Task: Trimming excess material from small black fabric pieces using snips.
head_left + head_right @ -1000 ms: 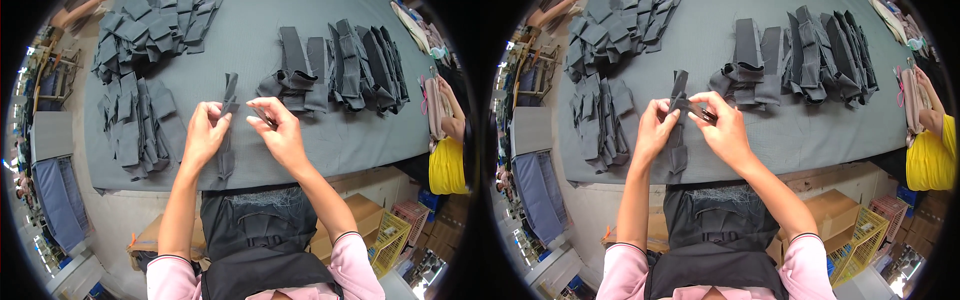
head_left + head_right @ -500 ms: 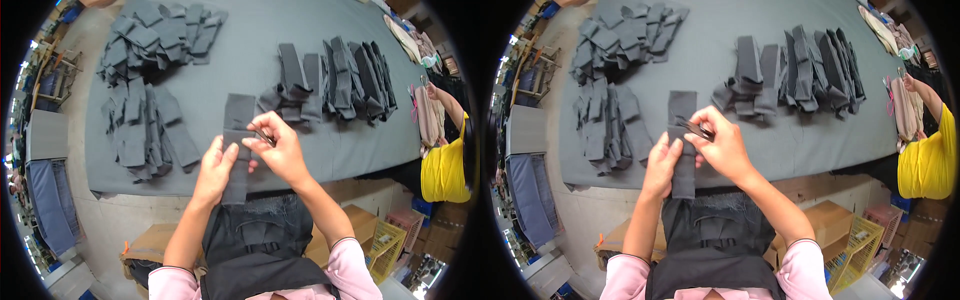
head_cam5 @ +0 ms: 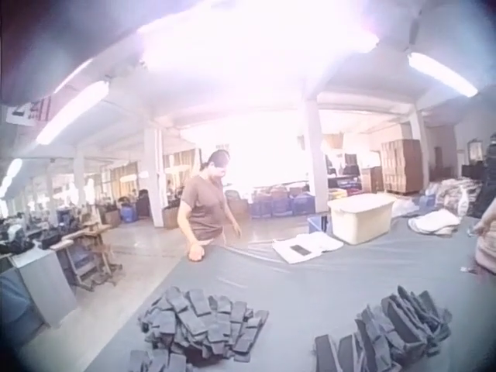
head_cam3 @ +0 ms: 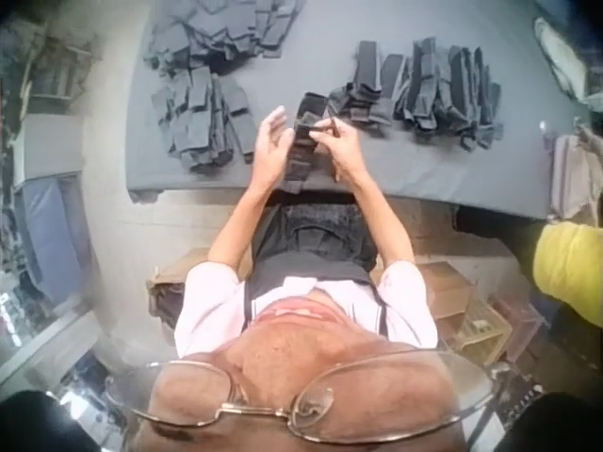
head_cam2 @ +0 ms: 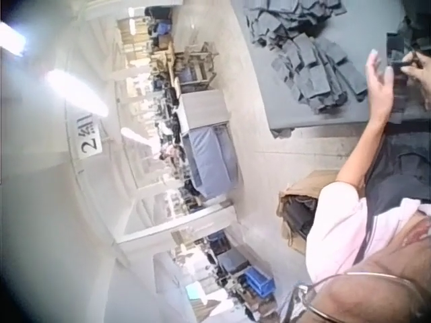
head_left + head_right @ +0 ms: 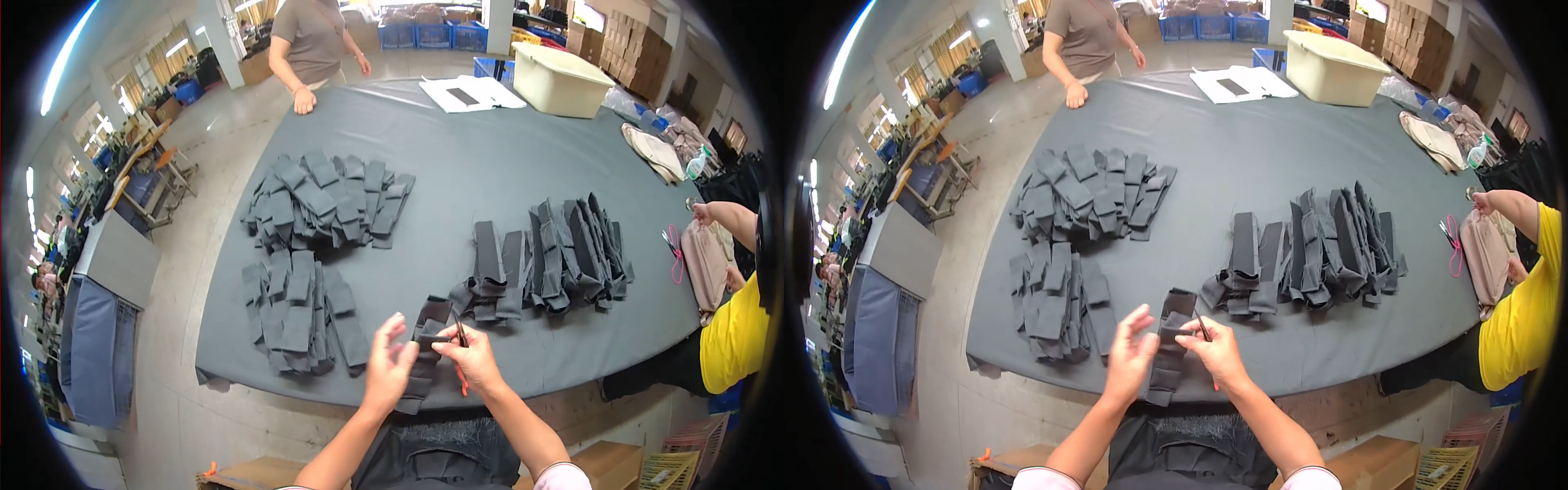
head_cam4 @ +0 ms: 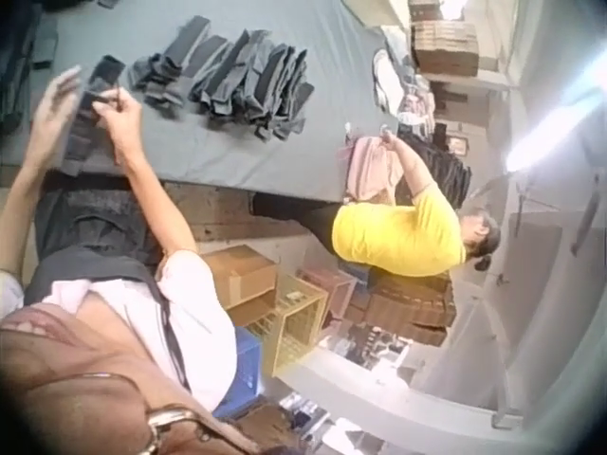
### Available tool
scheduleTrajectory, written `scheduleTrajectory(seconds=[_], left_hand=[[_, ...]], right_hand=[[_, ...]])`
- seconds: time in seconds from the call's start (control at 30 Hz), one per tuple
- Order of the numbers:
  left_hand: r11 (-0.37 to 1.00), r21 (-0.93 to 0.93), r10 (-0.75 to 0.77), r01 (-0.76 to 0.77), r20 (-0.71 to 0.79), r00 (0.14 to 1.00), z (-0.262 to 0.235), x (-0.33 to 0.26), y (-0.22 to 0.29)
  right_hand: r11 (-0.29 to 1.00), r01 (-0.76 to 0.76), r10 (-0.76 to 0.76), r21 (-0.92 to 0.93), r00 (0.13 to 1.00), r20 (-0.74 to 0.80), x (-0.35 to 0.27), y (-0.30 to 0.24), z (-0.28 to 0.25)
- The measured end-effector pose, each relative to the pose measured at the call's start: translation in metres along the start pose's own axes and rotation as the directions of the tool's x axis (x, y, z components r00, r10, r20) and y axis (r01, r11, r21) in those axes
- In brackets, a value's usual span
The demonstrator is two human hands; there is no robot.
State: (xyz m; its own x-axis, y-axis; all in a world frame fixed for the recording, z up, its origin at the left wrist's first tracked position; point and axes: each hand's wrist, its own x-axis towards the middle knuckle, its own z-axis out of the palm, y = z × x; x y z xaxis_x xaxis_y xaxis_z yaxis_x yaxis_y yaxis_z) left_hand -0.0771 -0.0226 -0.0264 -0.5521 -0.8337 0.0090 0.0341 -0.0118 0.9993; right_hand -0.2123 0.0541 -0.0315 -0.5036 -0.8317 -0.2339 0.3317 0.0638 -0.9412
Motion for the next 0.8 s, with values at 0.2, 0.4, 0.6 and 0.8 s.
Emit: scheduleTrajectory(seconds=[0.2, 0.4, 0.6, 0.8], left_hand=[[0.374, -0.711, 0.744, -0.596, -0.154, 0.650, 0.000, -0.015, 0.161], [0.598, -0.662, 0.698, -0.451, 0.153, 0.700, 0.024, -0.065, 0.254], [0.559, -0.750, 0.693, -0.354, 0.190, 0.695, 0.052, -0.072, 0.226], [0.480, -0.850, 0.707, -0.217, 0.229, 0.669, 0.075, -0.049, 0.216]], right_hand=[[0.994, -0.053, 0.057, 0.096, 0.998, -0.034, -0.006, 0.011, -0.017], [0.993, -0.034, 0.037, 0.114, 0.999, -0.024, -0.015, 0.013, -0.018], [0.989, -0.052, 0.055, 0.140, 0.998, -0.014, -0.018, 0.015, -0.022], [0.991, -0.046, 0.055, 0.127, 0.996, -0.068, -0.029, 0.015, -0.028]])
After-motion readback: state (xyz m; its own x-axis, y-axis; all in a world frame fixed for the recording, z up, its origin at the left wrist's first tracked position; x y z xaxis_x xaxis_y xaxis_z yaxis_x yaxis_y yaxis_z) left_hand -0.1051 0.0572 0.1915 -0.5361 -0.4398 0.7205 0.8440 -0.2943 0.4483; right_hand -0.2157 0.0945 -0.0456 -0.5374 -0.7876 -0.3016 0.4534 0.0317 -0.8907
